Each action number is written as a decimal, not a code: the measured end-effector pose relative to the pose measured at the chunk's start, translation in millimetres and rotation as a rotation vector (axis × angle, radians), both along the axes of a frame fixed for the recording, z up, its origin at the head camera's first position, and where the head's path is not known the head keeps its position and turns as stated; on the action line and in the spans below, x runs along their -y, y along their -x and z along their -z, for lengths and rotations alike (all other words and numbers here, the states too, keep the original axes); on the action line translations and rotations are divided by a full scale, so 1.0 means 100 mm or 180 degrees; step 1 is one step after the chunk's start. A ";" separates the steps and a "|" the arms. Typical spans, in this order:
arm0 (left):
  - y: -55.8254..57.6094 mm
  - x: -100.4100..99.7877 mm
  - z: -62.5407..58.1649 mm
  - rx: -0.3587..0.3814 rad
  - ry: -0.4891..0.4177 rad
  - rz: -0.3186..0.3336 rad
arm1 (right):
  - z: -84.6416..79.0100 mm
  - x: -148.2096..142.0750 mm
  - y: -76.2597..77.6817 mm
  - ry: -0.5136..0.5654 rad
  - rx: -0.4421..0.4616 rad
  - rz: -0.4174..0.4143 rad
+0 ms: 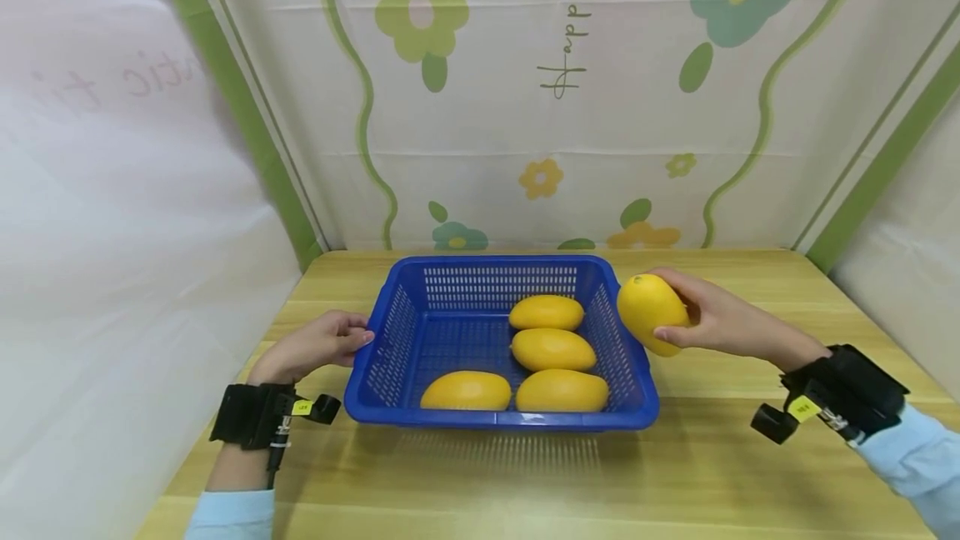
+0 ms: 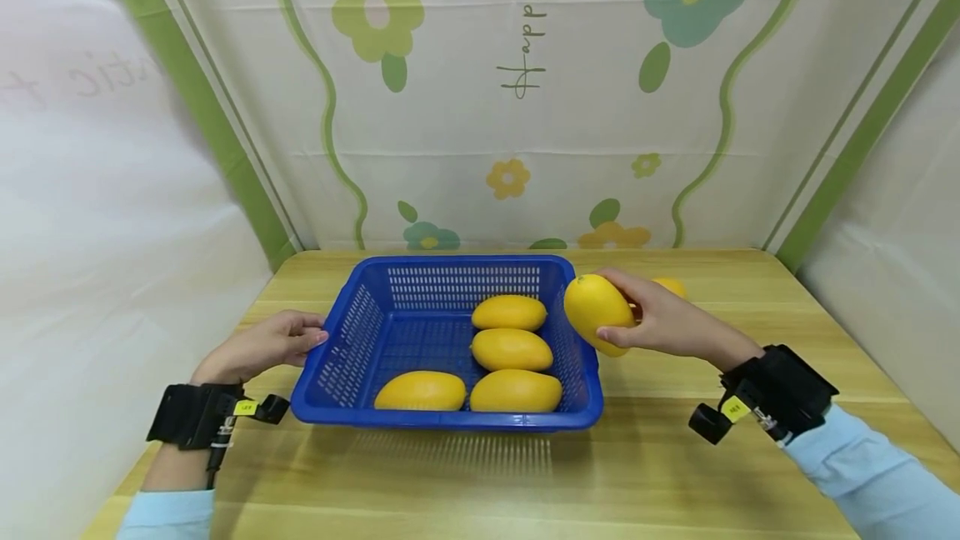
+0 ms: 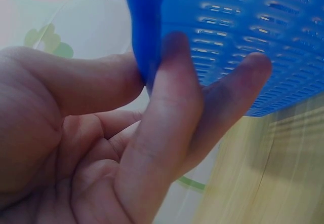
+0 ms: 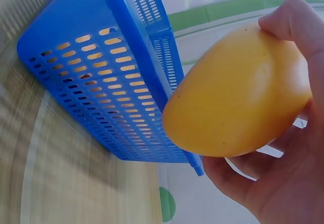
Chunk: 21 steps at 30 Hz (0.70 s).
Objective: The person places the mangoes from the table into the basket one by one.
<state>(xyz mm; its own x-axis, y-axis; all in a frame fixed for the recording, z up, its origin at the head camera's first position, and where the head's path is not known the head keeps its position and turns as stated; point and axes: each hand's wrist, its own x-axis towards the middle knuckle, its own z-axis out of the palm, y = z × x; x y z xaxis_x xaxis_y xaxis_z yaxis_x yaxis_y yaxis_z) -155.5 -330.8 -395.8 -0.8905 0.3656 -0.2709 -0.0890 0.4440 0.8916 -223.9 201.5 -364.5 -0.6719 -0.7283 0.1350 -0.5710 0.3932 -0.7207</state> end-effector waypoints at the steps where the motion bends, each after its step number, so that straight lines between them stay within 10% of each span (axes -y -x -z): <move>1: 0.00 0.00 0.00 -0.0001 -0.0002 -0.0002 | 0.00 0.01 0.00 0.0002 0.0011 -0.0009; 21: -0.01 0.00 0.02 0.0069 -0.0090 -0.0024 | -0.02 0.28 0.04 -0.0097 0.0164 -0.0149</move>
